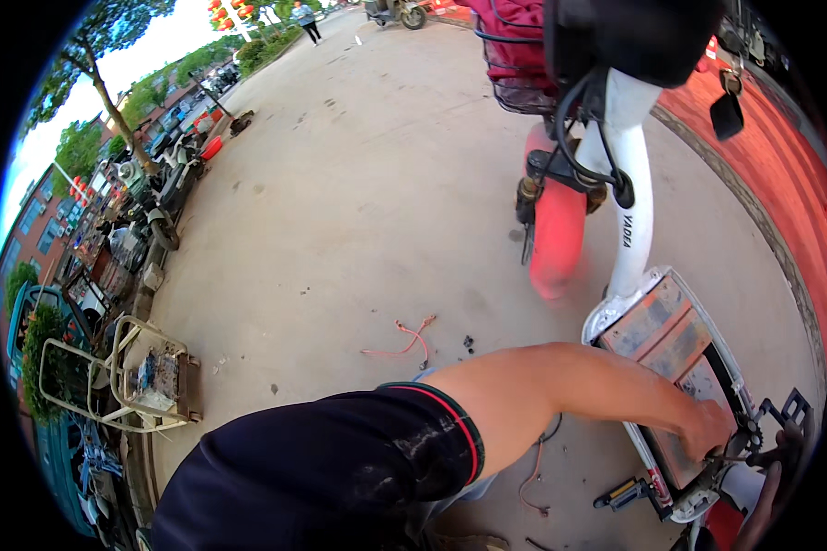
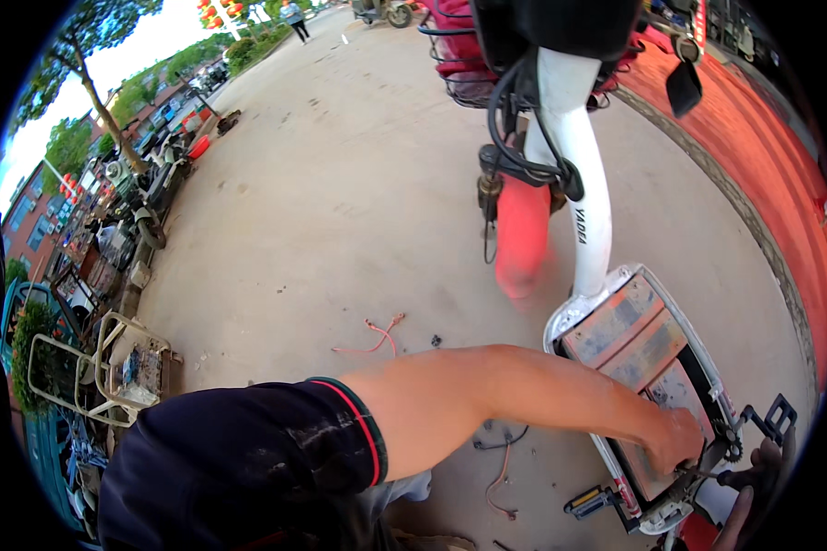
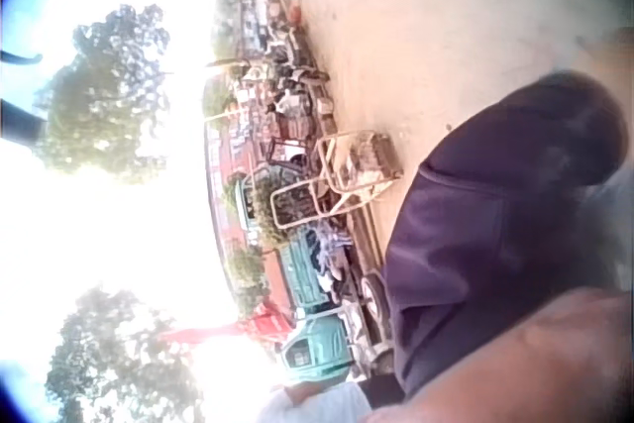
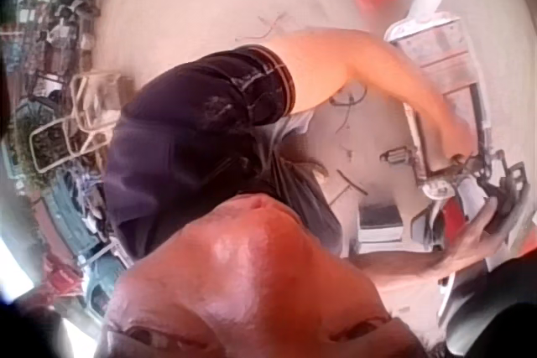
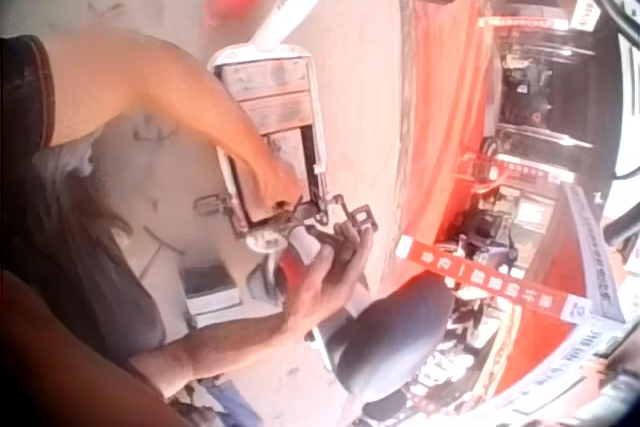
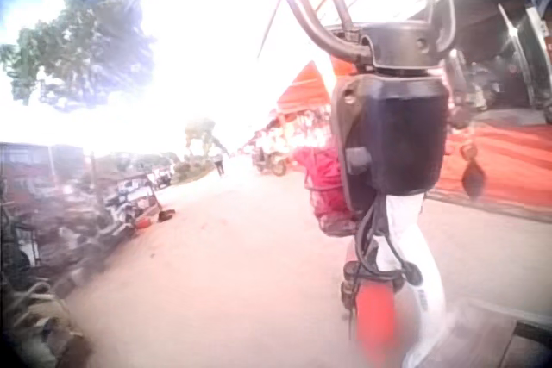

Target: The person sits on the ground and installs a battery into the compartment of an electric scooter. They use a screwdriver to tighten the battery terminals and connect the wires to the battery posts.

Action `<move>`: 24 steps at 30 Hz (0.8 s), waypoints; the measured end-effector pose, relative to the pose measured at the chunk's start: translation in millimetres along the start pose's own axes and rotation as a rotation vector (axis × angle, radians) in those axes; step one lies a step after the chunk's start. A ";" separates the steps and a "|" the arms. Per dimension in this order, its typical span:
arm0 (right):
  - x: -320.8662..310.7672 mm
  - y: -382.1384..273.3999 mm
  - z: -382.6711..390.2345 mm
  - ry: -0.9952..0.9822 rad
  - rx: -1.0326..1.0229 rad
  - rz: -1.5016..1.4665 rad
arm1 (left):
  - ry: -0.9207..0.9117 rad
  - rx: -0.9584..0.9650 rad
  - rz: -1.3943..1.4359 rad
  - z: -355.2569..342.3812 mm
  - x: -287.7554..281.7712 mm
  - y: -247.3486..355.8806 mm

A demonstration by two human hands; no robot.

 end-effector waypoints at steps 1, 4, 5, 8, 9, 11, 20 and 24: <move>-14.0 14.5 10.4 -0.106 0.055 -0.132 | -0.003 0.019 -0.007 -3.5 2.3 -2.3; 8.8 -8.2 10.4 0.359 0.183 0.183 | -0.061 -0.061 0.029 15.0 -11.1 -9.3; 16.5 -16.2 3.0 0.381 0.137 0.274 | -0.049 -0.071 0.026 25.7 -14.9 -18.6; 17.5 -26.8 -12.5 0.328 0.097 0.212 | -0.059 -0.066 0.000 28.5 -23.1 -26.3; 9.9 -30.5 -9.1 0.299 0.040 0.258 | -0.040 -0.055 0.050 22.2 -21.3 -21.4; -7.6 -13.9 8.4 0.250 -0.065 0.349 | -0.059 -0.033 0.104 11.4 -16.5 2.5; 9.7 -40.2 15.4 0.379 -0.050 0.211 | -0.123 -0.089 0.105 24.3 -27.7 1.9; -1.7 -37.0 19.4 0.437 -0.082 0.287 | -0.243 -0.103 0.167 20.5 -40.4 14.7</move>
Point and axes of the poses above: each hand's wrist, its own z-axis away from the middle knuckle, its own x-axis out of the palm, y = z × x, the point moved 6 cm from there along -z, towards the middle knuckle, and after that the axes turned 5 degrees about x, right-handed, at the moved point
